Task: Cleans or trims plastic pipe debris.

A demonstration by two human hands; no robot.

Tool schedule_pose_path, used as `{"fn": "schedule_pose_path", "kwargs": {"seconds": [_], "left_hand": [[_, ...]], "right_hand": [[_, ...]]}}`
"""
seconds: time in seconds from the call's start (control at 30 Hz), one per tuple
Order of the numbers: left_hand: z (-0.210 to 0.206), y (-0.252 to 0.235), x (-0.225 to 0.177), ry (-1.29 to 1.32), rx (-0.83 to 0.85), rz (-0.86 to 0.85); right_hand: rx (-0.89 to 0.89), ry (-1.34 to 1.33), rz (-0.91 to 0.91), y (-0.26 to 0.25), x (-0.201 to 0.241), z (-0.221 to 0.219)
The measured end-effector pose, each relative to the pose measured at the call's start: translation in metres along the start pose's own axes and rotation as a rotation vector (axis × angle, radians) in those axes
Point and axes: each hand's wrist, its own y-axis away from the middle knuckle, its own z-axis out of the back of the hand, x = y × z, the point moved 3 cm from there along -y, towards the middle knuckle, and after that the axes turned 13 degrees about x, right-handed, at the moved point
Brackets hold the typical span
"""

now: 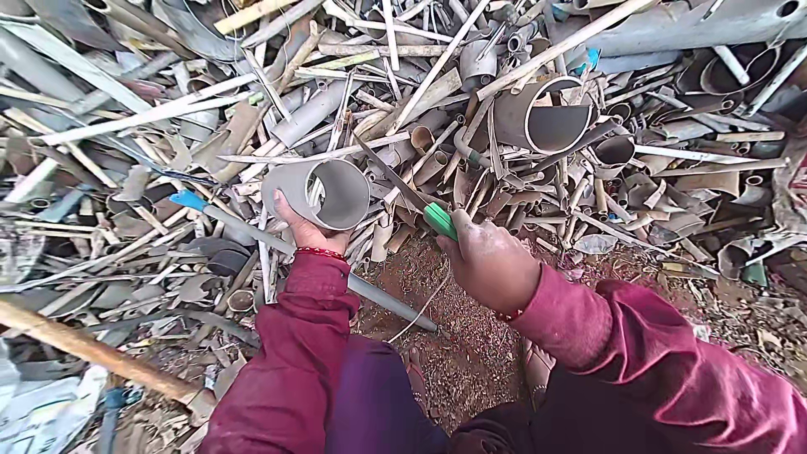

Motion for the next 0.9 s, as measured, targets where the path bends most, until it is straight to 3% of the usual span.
{"fn": "schedule_pose_path", "kwargs": {"seconds": [0.1, 0.2, 0.27, 0.4, 0.53, 0.7, 0.8, 0.9], "left_hand": [[0.000, 0.003, 0.004, 0.001, -0.061, 0.052], [-0.006, 0.006, 0.003, 0.031, -0.034, 0.064], [-0.010, 0.009, 0.001, 0.049, -0.010, 0.072], [-0.009, 0.010, -0.003, 0.112, -0.008, 0.044], [-0.007, 0.014, -0.004, 0.055, -0.052, 0.043], [-0.001, 0.010, -0.009, -0.060, -0.086, 0.068], [-0.009, 0.015, -0.011, -0.128, -0.018, 0.049], [-0.023, 0.024, -0.016, 0.100, 0.233, -0.104]], "right_hand": [[-0.101, -0.048, 0.154, -0.008, 0.000, -0.015], [0.047, 0.073, 0.258, -0.032, -0.003, -0.032], [0.092, 0.082, 0.166, -0.049, -0.011, -0.037], [0.008, -0.261, -0.158, -0.065, -0.034, -0.024], [-0.062, -0.025, 0.001, -0.045, -0.021, -0.014], [0.175, 0.272, 0.044, -0.019, -0.004, -0.009], [0.183, 0.123, 0.243, -0.026, -0.004, -0.016], [0.234, -0.321, 0.423, -0.036, -0.004, -0.022]]}}
